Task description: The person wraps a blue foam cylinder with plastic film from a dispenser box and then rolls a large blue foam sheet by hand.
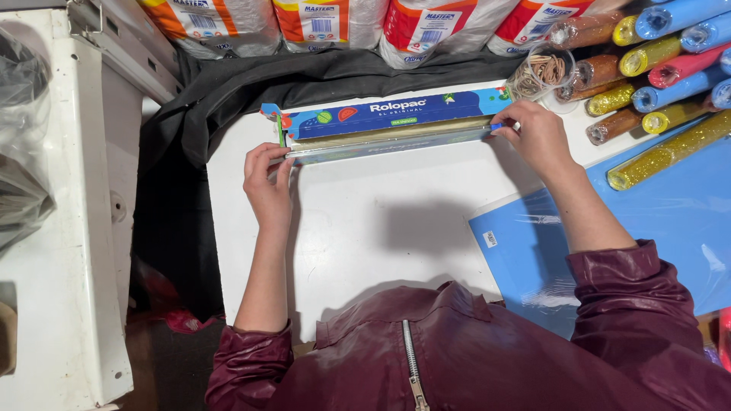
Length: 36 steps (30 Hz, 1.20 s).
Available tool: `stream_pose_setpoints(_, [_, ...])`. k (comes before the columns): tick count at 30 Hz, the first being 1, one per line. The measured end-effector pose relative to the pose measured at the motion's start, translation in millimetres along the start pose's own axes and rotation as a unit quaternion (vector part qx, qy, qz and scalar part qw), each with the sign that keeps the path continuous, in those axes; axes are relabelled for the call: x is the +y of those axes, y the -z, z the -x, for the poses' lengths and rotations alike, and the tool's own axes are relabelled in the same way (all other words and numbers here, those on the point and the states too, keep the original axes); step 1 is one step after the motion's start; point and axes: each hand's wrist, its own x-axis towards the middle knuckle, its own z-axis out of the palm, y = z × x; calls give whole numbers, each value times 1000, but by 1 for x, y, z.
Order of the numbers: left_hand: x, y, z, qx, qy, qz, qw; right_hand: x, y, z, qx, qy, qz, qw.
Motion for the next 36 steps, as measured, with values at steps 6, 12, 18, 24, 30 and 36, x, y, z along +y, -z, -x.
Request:
stream_pose_setpoints(6, [0, 1, -1, 2, 1, 5, 1000, -14, -8, -5, -19, 9, 69, 997])
stream_pose_setpoints(12, [-8, 1, -4, 2, 1, 13, 1000, -41, -10, -14, -49, 1, 99, 994])
stream_pose_setpoints(18, [-13, -1, -5, 11, -1, 31, 999, -89, -23, -29, -73, 9, 100, 992])
stream_pose_setpoints(24, [-13, 0, -6, 10, 14, 36, 999, -156, -58, -57, -85, 75, 103, 988])
stream_pose_setpoints(30, [-12, 3, -9, -9, 29, 31, 999, -218, -85, -78, -74, 168, 117, 976])
stream_pose_setpoints(36, [-14, 2, -8, -8, 43, 38, 998, -261, -111, -95, -66, 216, 90, 970])
